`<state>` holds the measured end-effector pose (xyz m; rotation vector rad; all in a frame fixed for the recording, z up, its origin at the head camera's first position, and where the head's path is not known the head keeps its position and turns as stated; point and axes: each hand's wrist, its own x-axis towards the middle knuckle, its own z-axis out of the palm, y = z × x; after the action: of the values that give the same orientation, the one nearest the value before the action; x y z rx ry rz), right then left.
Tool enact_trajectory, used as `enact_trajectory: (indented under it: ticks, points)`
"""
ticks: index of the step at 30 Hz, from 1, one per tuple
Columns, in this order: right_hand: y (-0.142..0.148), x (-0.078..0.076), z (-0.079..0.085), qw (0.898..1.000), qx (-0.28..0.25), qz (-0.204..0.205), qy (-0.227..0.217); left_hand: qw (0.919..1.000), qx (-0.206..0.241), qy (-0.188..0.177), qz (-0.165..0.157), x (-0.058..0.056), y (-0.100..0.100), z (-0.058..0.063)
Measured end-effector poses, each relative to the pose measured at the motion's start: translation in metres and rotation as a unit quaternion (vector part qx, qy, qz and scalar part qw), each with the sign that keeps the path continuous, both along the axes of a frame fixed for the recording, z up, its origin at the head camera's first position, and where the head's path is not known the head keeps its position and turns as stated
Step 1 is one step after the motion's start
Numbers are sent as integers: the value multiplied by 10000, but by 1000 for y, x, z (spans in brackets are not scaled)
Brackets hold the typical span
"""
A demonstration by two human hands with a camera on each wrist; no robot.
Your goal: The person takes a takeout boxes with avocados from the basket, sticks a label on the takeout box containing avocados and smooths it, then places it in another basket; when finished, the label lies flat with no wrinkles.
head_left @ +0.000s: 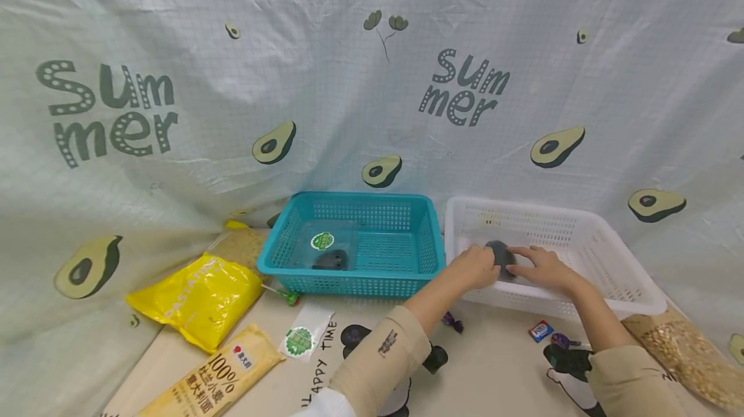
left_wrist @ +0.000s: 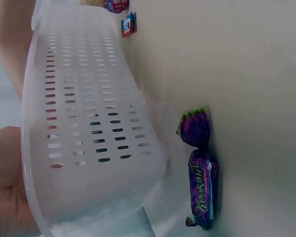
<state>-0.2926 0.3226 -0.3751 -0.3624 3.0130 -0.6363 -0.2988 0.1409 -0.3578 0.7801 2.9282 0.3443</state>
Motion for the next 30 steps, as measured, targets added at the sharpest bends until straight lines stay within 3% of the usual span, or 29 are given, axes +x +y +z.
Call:
enact_trajectory:
  ticks: [6, 11, 15, 19, 23, 27, 30]
  points:
    - [-1, -1, -1, 9991, -414, 32, -89, 9984, -157, -467, 280, -7, 8, 0]
    - [-3, -4, -3, 9969, -781, 87, -64, 9972, 80, -453, 597, -12, 8, -4]
    - [0, -4, -1, 9947, -992, -97, 268, 9965, 569, 259, 555, -9, 7, -9]
    - [-3, 6, 5, 9873, -1473, -311, 510, 9863, 1057, 1224, 328, -3, -6, -10]
    - [-12, 18, 11, 9763, -2008, -354, 731, 9797, 1150, 1640, 65, 3, -26, 1]
    - [-31, 30, 24, 9630, -2401, -211, 1203, 9794, 1229, 1602, -89, 13, -52, 22]
    - [-48, 44, 37, 9535, -2588, -50, 1545, 9790, 1422, 1456, -91, 27, -73, 39]
